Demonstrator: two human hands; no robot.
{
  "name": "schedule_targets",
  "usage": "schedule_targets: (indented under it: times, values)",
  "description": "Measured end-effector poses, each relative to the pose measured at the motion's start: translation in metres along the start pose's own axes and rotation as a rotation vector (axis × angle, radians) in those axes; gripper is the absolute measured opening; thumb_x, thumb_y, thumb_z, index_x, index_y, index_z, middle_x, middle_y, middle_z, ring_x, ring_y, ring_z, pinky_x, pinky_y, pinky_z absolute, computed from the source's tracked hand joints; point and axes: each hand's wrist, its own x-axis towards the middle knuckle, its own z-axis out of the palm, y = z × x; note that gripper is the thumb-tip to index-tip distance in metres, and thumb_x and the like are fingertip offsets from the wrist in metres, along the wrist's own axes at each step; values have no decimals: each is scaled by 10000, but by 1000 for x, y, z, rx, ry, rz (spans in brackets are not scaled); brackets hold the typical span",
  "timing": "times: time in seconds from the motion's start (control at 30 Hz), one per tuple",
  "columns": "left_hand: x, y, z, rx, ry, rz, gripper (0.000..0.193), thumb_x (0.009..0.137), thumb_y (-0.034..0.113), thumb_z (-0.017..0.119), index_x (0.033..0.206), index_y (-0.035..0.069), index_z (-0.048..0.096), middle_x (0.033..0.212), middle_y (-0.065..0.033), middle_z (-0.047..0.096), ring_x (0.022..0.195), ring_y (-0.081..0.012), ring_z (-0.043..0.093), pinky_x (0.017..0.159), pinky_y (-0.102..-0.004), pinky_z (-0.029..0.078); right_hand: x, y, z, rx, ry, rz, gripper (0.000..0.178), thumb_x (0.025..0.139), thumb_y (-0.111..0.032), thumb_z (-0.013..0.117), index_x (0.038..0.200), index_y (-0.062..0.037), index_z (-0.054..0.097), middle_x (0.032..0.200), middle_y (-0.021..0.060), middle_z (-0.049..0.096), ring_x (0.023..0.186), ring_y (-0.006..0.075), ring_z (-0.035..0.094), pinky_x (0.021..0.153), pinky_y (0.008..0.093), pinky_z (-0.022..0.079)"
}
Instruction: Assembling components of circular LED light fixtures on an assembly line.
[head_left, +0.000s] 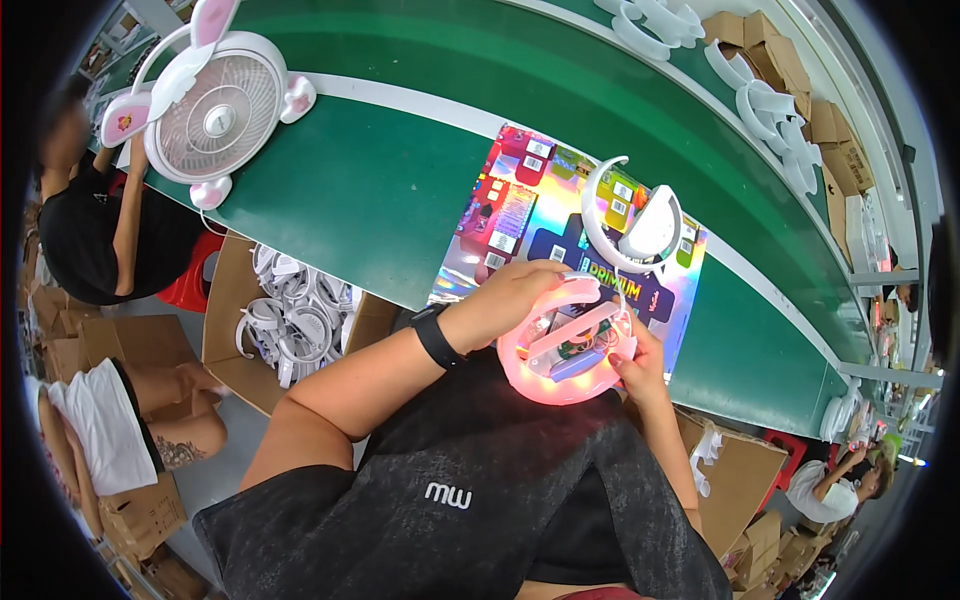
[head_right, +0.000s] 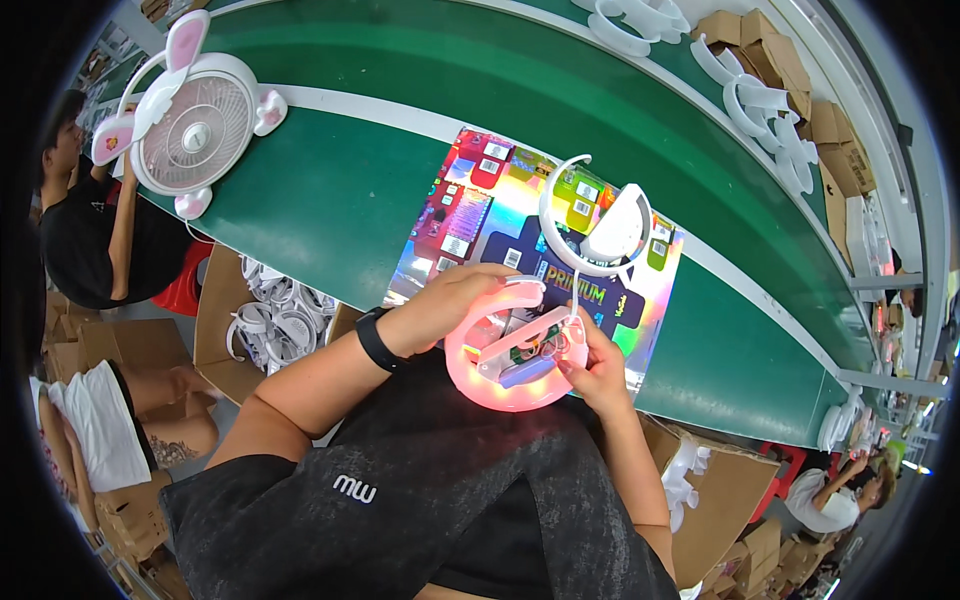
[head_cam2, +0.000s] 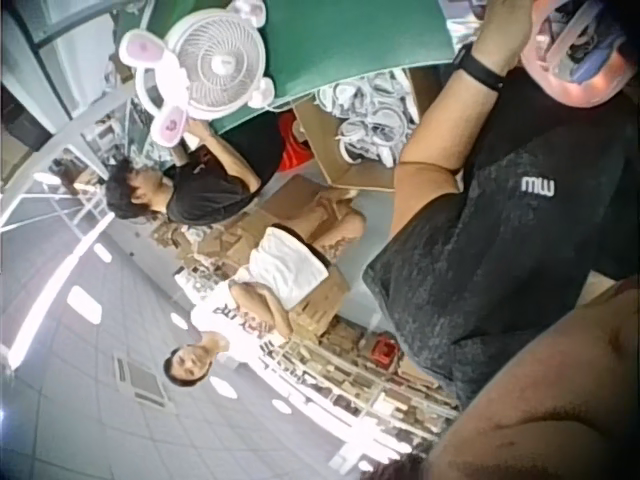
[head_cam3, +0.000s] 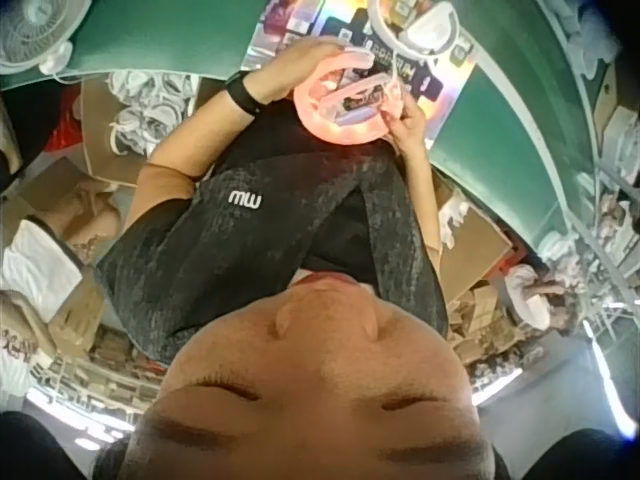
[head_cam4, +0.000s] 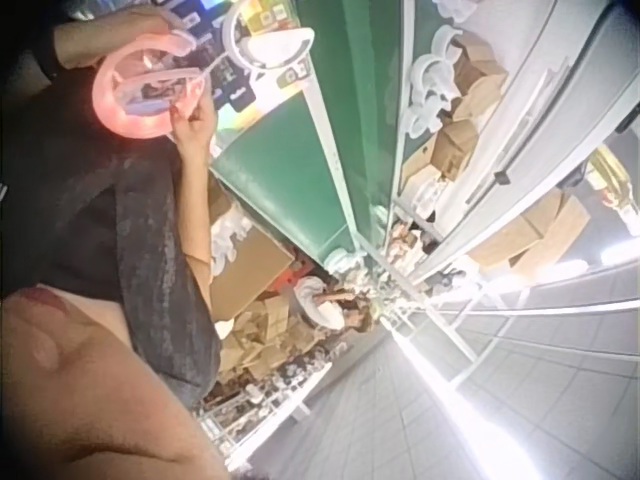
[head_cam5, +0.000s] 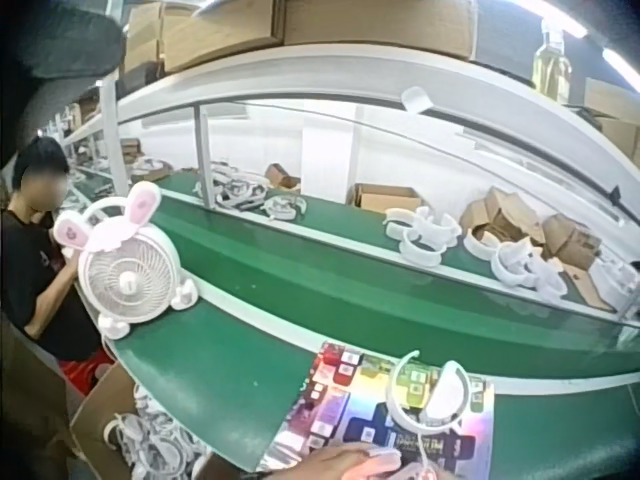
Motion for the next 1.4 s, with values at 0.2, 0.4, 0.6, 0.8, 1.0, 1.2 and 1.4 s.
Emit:
schedule_targets:
  times: [0.2,0.4,0.6,0.8,1.0,1.2,1.4]
  values:
    - [-7,10,9,586,-7,227,563,945,417,574,1299,-20,550,1228,-176,628,1112,-294,609,936,-374,471,2,-6,2,-26,-30,-16,762,797,-34,674,1479,41,344,1324,69,564,1165,119,536,1012,276,404]
    - [3,20,3,868,-88,324,522,850,419,716,1172,23,603,1079,-127,662,1013,-251,638,859,-353,491,4,-6,1,-78,-64,-44,763,805,-30,680,1486,27,341,1308,67,572,1158,118,534,1009,279,407]
    - [12,25,3,749,-150,120,570,750,515,723,956,-11,644,873,-195,652,836,-326,647,732,-391,482,5,-5,-1,-59,-103,15,775,801,-29,684,1490,27,332,1295,69,580,1146,117,536,1010,285,408]
    - [14,19,5,787,-106,232,596,748,586,720,787,-2,634,734,-182,621,697,-321,622,643,-402,453,5,-6,-1,-76,-107,-23,771,801,-18,670,1493,21,331,1271,58,586,1111,109,547,986,273,419]
    - [13,23,1,831,-117,145,527,805,516,743,863,6,625,771,-133,613,742,-224,617,655,-334,444,7,-11,2,-112,-101,25,770,809,0,641,1509,-10,320,1256,54,594,1094,101,549,957,263,434]
    - [17,4,-21,588,114,522,310,960,179,553,1204,-3,607,1232,-174,596,1143,-308,576,993,-369,435,19,-11,12,50,83,124,370,900,-78,615,1257,-10,546,866,-8,647,633,27,566,508,165,416]
    - [9,-25,-34,792,482,704,387,956,119,492,1315,-23,516,1469,-228,415,1347,-378,420,1120,-409,316,43,-44,18,31,255,303,275,940,-227,580,1109,-21,644,743,23,661,487,84,571,388,202,406]
